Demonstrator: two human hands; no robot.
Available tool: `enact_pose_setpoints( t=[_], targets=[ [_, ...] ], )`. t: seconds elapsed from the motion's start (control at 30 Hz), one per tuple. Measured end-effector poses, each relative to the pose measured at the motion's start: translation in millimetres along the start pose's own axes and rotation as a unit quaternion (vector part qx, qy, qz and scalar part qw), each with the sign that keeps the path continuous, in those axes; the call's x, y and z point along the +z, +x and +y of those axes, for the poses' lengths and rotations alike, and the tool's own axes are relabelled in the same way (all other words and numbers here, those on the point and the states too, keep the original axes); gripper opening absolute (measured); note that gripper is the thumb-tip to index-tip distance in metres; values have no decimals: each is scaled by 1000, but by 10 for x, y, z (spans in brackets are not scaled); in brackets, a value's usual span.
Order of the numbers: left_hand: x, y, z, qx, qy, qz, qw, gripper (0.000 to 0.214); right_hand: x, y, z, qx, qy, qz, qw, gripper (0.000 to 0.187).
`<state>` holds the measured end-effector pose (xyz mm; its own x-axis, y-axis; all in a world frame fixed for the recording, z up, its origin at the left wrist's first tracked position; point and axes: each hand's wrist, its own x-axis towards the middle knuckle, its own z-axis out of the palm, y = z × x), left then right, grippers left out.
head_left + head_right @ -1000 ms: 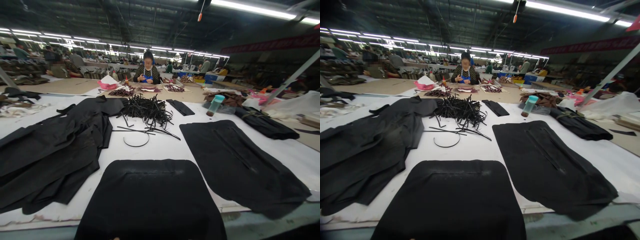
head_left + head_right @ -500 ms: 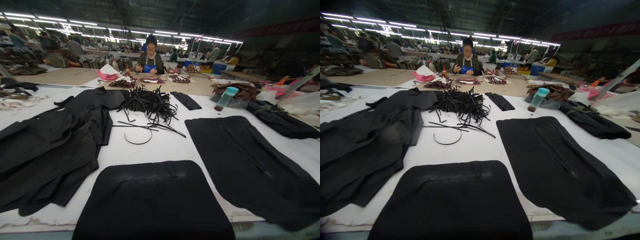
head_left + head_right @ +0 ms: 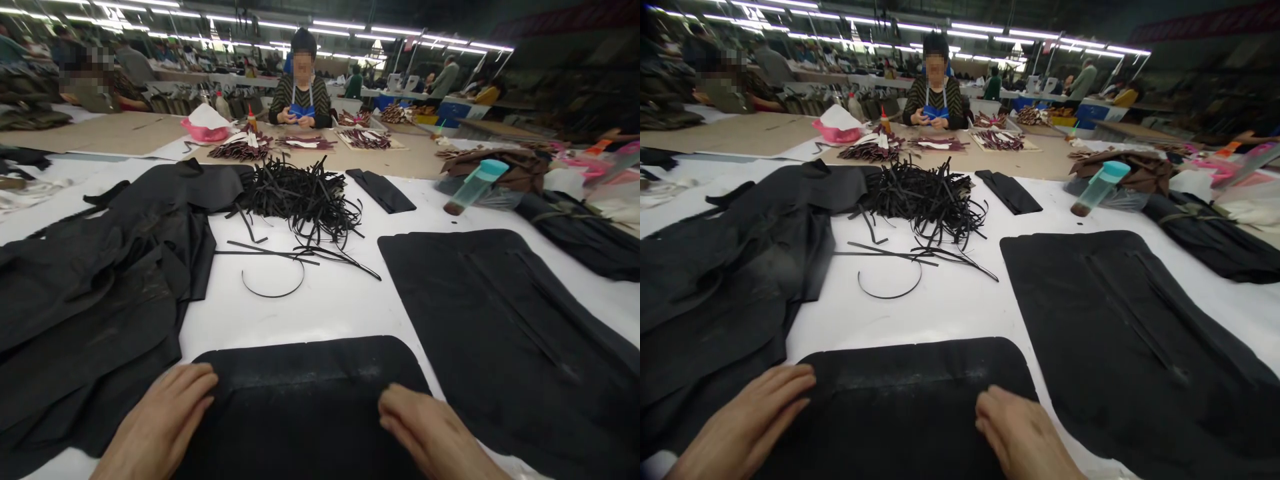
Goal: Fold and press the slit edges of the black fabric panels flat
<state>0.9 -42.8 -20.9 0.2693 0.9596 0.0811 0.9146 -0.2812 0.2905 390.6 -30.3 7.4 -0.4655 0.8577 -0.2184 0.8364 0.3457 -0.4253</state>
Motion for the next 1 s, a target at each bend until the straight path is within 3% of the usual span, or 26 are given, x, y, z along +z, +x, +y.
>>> enact_pose_setpoints(
  t=[0.07,0.13,0.23,0.3,0.43,0.53,0.63,0.83,1.0],
  targets=[
    [49,265,-66,-24,4,3,1000,29,-92,325,-1,2,-6,35,999,14],
    [87,437,-63,-43,-11,-35,998,32,-125,569,17,-22,7,54,998,16],
    [92,559,15,-73,-28,-104,991,35,-115,797,22,-53,28,30,998,37],
    [73,603,58,-110,-42,-140,983,35,-94,904,9,-50,0,13,999,41],
    [54,666,35,-161,-71,-203,963,15,-94,1075,7,-38,-44,-19,998,16],
    [53,677,-13,-154,-118,-189,963,6,-145,1134,13,-52,-24,-41,998,18],
    [47,668,2,-169,-158,-162,959,11,-154,1143,-15,-30,-22,-3,999,18],
    [72,654,53,-211,-128,-179,952,18,-71,1098,3,18,-60,13,998,12],
    [105,625,-152,-233,-299,-178,908,28,-237,892,304,54,-17,-14,998,6]
  ],
)
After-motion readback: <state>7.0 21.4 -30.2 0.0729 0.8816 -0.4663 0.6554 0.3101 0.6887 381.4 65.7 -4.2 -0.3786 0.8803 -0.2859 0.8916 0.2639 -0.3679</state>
